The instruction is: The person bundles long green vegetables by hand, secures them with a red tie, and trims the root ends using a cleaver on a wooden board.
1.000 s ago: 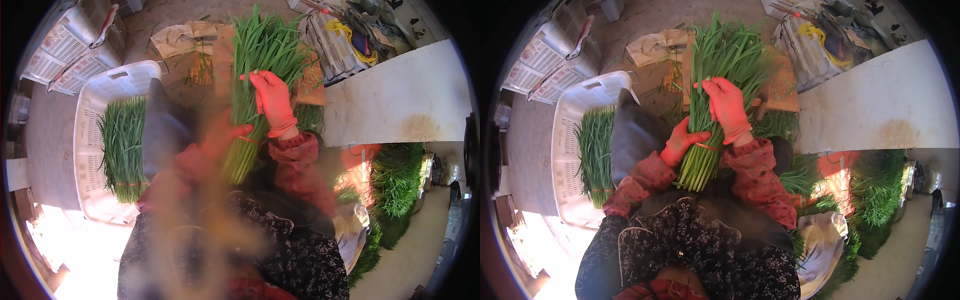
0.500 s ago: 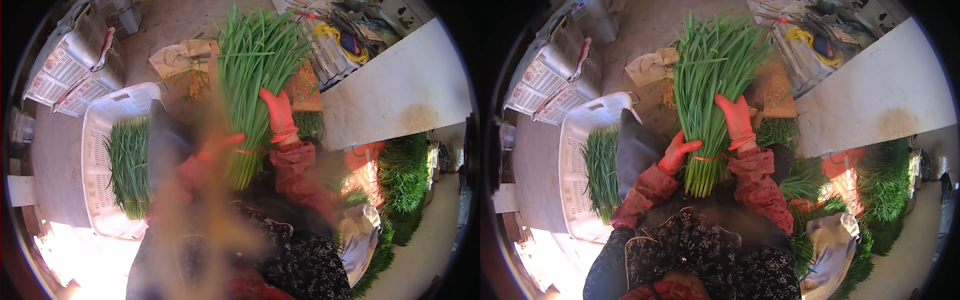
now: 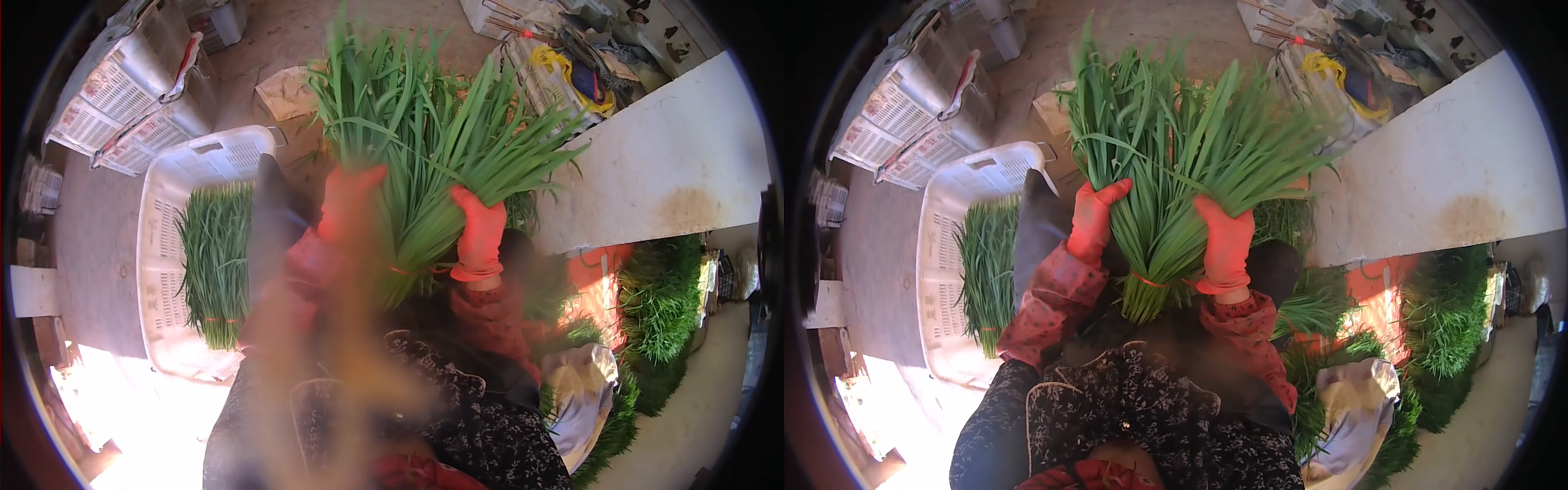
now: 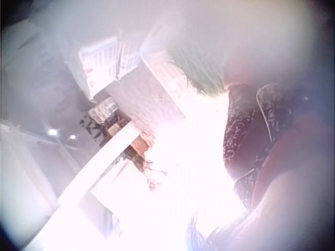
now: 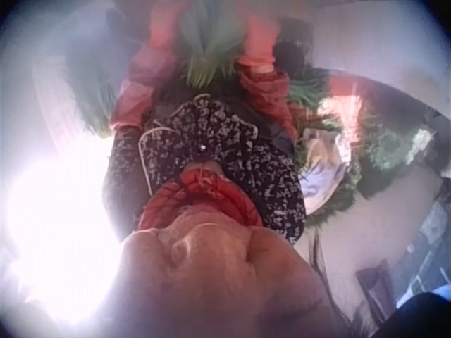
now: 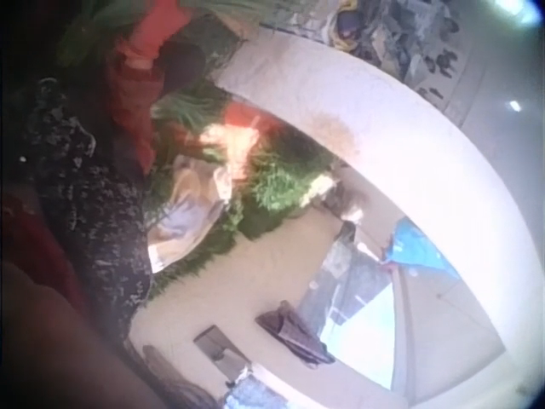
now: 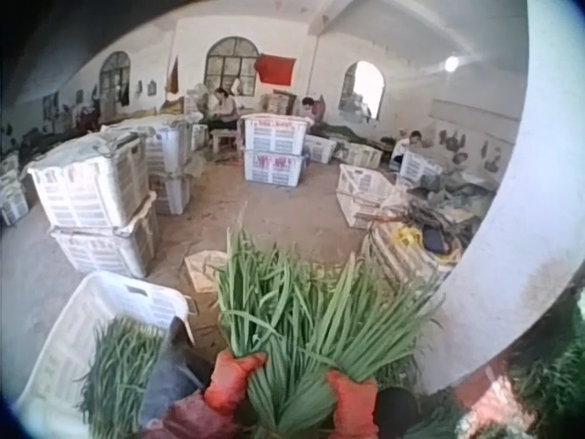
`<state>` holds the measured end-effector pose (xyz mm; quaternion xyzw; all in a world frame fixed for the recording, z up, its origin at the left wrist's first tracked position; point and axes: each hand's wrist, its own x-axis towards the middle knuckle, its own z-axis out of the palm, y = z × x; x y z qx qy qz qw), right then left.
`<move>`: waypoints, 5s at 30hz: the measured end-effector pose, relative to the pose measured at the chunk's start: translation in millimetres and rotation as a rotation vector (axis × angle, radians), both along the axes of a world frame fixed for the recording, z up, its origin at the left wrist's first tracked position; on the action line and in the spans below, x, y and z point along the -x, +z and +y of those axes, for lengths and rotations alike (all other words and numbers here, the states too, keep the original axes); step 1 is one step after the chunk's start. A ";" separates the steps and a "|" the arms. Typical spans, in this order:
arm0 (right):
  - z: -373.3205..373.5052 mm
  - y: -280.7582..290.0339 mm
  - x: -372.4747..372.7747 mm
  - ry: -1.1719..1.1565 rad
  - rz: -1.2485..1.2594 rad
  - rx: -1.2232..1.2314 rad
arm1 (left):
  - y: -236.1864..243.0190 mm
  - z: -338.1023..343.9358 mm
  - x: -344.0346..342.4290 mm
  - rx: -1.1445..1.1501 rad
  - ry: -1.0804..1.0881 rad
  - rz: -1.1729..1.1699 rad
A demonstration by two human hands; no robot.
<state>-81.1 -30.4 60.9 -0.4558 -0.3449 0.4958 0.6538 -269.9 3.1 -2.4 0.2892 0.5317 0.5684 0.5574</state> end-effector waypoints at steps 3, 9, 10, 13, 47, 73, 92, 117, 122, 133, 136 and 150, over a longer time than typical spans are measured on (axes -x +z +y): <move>-10.2 -5.8 -15.4 0.011 0.038 0.084 | -4.5 -10.7 1.4 -0.117 -0.024 -0.388; -15.0 -11.4 -20.7 0.006 0.069 0.071 | -18.4 -12.6 4.9 -0.093 -0.023 -0.437; -15.4 -11.2 -20.7 0.007 0.067 0.075 | -22.1 -11.0 7.7 -0.089 -0.021 -0.438; -12.6 -8.1 -22.1 0.034 0.012 0.060 | -13.4 -12.5 4.6 0.050 -0.045 -0.377; 1.3 -8.8 39.0 0.368 0.025 0.094 | 14.2 -51.6 21.8 -0.501 -0.203 -0.236; 4.7 -56.8 1.1 0.181 0.043 0.076 | 1.9 -42.9 -8.0 -0.200 -0.090 -0.412; 46.2 74.6 33.4 0.295 -1.571 -0.333 | 33.1 -44.5 -62.5 -0.152 -0.159 -0.075; 130.8 80.4 12.9 0.155 -1.853 -0.764 | 50.9 -45.8 -71.9 -0.112 -0.243 0.006; 75.5 133.0 13.1 0.232 -0.802 -0.145 | 29.9 -40.8 -39.2 -0.084 -0.200 -0.240; -17.9 -4.7 0.7 0.394 -1.643 -0.481 | -7.4 -36.1 -24.2 -0.136 -0.107 -0.192; -19.5 -6.0 5.0 0.310 -1.646 -0.330 | -1.7 -40.3 -23.3 -0.137 -0.089 -0.229; -18.2 5.8 15.8 0.424 -1.825 -0.440 | 9.0 -41.0 -14.9 -0.115 -0.144 -0.121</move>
